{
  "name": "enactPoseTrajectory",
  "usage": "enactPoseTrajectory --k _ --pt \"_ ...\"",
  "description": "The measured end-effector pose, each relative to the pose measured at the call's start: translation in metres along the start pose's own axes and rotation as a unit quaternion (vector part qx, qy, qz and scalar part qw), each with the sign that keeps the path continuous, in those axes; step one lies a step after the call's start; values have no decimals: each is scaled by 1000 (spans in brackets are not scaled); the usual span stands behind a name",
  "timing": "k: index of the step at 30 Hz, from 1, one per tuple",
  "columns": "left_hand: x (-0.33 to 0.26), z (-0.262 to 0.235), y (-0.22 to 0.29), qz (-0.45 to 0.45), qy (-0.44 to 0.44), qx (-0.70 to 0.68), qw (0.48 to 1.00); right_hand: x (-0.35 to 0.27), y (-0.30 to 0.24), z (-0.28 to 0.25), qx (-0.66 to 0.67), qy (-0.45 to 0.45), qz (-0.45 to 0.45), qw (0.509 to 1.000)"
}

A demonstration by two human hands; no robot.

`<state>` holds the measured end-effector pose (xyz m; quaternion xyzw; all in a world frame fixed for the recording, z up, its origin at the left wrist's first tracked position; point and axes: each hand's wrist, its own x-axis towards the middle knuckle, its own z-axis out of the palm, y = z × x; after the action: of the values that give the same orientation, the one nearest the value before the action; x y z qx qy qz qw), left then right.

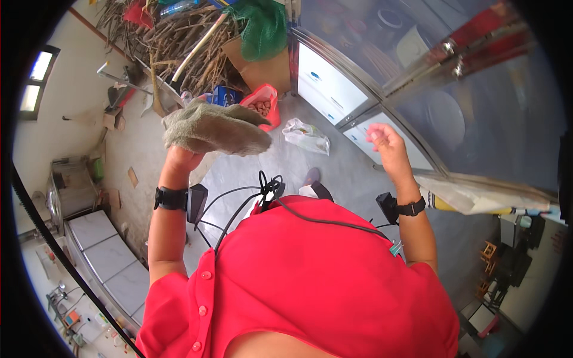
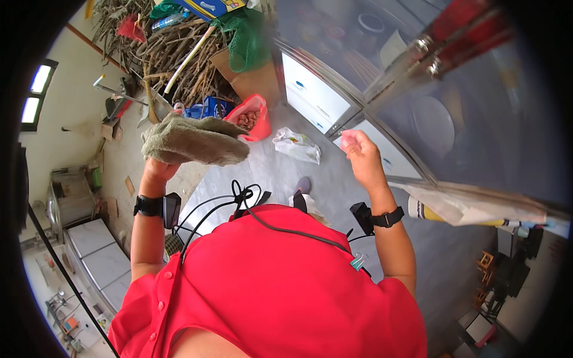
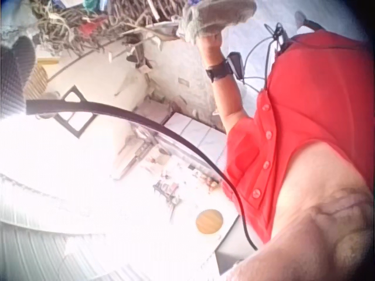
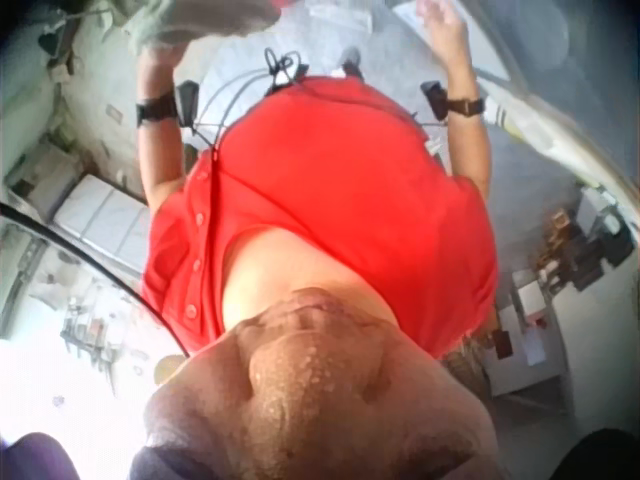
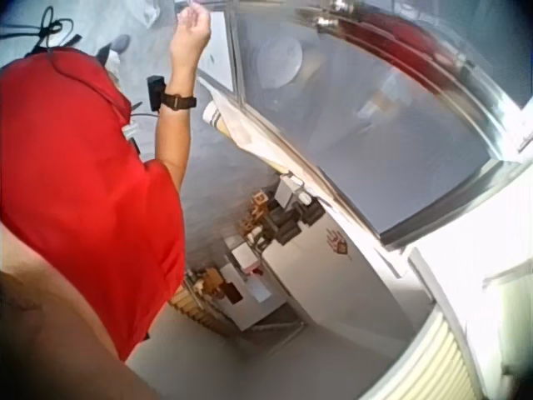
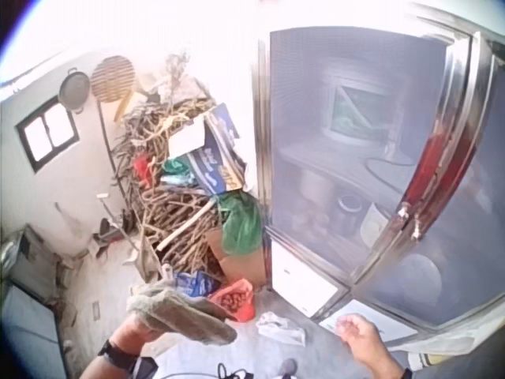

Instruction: The person washes a cloth in a sink and then uses the wet cloth to wipe down the exterior surfaces and the top edge of a metal storage cabinet.

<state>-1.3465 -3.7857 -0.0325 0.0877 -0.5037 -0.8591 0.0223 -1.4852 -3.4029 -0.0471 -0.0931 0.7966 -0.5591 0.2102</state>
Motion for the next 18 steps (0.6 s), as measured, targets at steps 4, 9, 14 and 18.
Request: enactPoseTrajectory --k 4,9,14,18 --pt "7 -32 -2 3 51 -54 997 47 -9 -8 -103 173 -123 972" --pt "32 -79 9 -4 83 -54 995 87 -30 -29 -148 281 -162 934" --pt "61 -114 23 -66 166 -74 981 105 -42 -34 -195 343 -95 914" --pt "79 -125 37 -48 147 -89 984 111 -32 -39 -131 369 -84 916"
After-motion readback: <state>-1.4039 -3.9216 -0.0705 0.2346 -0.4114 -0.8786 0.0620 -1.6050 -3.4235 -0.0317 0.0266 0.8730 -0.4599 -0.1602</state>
